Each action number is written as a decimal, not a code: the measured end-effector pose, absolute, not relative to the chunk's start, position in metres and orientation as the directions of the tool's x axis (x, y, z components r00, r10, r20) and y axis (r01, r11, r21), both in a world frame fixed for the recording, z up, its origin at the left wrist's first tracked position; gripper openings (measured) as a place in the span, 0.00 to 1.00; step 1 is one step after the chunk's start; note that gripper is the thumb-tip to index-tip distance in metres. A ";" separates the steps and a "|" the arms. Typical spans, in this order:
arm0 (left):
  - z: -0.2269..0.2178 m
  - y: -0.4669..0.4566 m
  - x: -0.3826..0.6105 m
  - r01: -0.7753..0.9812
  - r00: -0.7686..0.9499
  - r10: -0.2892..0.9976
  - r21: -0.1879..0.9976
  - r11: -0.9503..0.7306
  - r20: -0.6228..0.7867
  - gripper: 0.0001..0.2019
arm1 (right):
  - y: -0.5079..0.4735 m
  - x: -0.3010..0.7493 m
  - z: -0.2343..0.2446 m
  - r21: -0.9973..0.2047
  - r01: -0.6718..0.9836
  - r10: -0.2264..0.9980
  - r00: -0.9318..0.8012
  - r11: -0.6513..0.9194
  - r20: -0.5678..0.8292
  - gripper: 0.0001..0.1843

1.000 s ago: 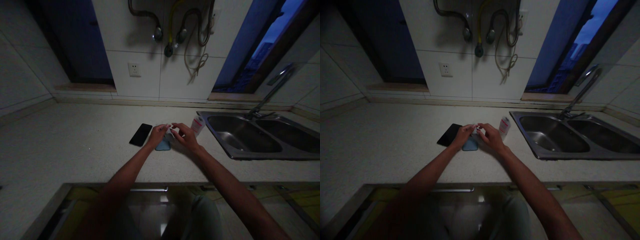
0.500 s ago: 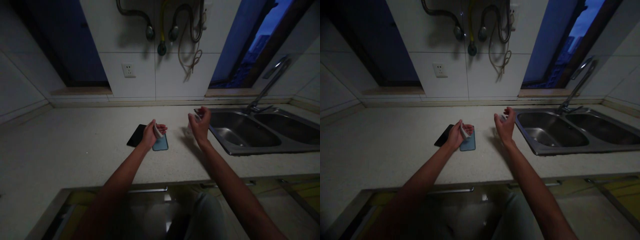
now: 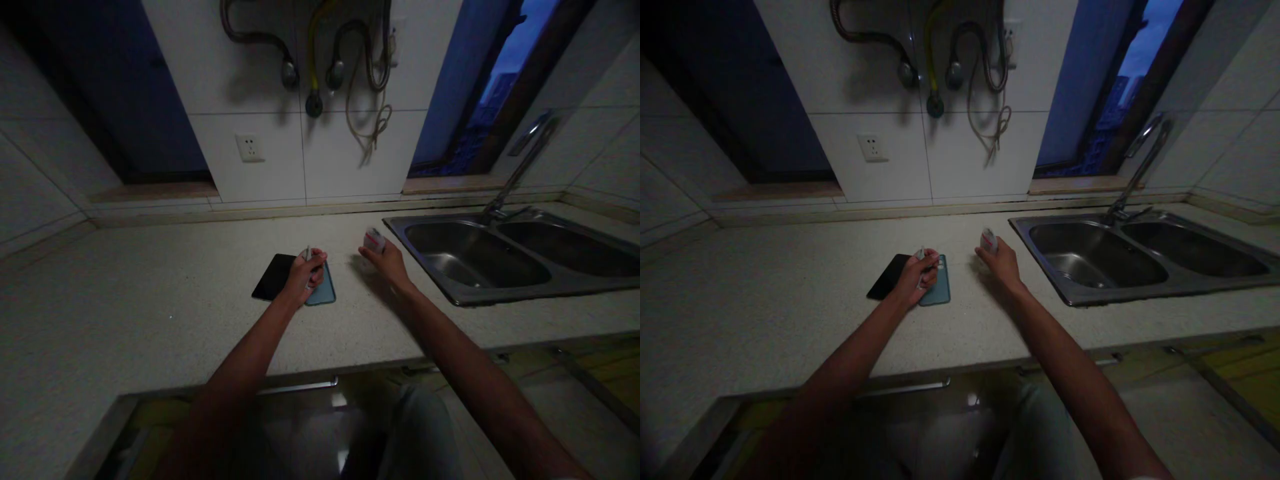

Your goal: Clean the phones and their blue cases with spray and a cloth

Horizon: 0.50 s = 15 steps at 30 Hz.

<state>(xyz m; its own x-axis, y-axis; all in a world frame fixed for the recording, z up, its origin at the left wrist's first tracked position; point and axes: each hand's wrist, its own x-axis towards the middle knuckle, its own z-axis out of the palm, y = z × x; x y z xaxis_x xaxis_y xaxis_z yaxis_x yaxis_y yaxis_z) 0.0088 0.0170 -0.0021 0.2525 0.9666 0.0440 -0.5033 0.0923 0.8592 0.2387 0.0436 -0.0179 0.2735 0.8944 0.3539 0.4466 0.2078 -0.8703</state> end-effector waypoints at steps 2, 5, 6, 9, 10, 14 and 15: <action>-0.003 0.017 0.010 -0.492 0.201 0.979 0.869 0.062 0.044 0.24 | 0.044 0.232 -0.018 -0.938 0.270 0.907 0.300 0.218 0.297 0.22; -0.006 0.018 0.012 -0.399 0.059 0.998 0.917 -0.008 0.035 0.26 | 0.044 0.218 -0.018 -0.969 -0.165 0.955 0.264 0.181 0.133 0.23; -0.006 0.017 0.013 -0.348 0.022 0.999 0.937 -0.021 0.031 0.26 | 0.044 0.214 -0.019 -0.943 -0.292 0.969 0.231 0.159 0.091 0.23; -0.008 0.014 0.015 -0.176 0.011 1.000 0.984 -0.014 0.016 0.25 | 0.041 0.201 -0.022 -0.853 -0.514 0.990 0.137 0.090 0.022 0.23; -0.009 0.013 0.016 -0.125 0.026 1.000 0.992 -0.013 0.016 0.25 | 0.040 0.197 -0.023 -0.829 -0.555 0.993 0.116 0.071 0.008 0.23; -0.014 0.013 0.017 -0.004 0.002 0.998 0.998 -0.063 0.063 0.24 | 0.037 0.192 -0.025 -0.738 -0.673 0.997 0.079 0.049 -0.005 0.19; -0.015 0.013 0.018 -0.007 -0.008 0.997 0.997 -0.071 0.071 0.24 | 0.037 0.192 -0.024 -0.723 -0.689 0.997 0.074 0.054 0.004 0.18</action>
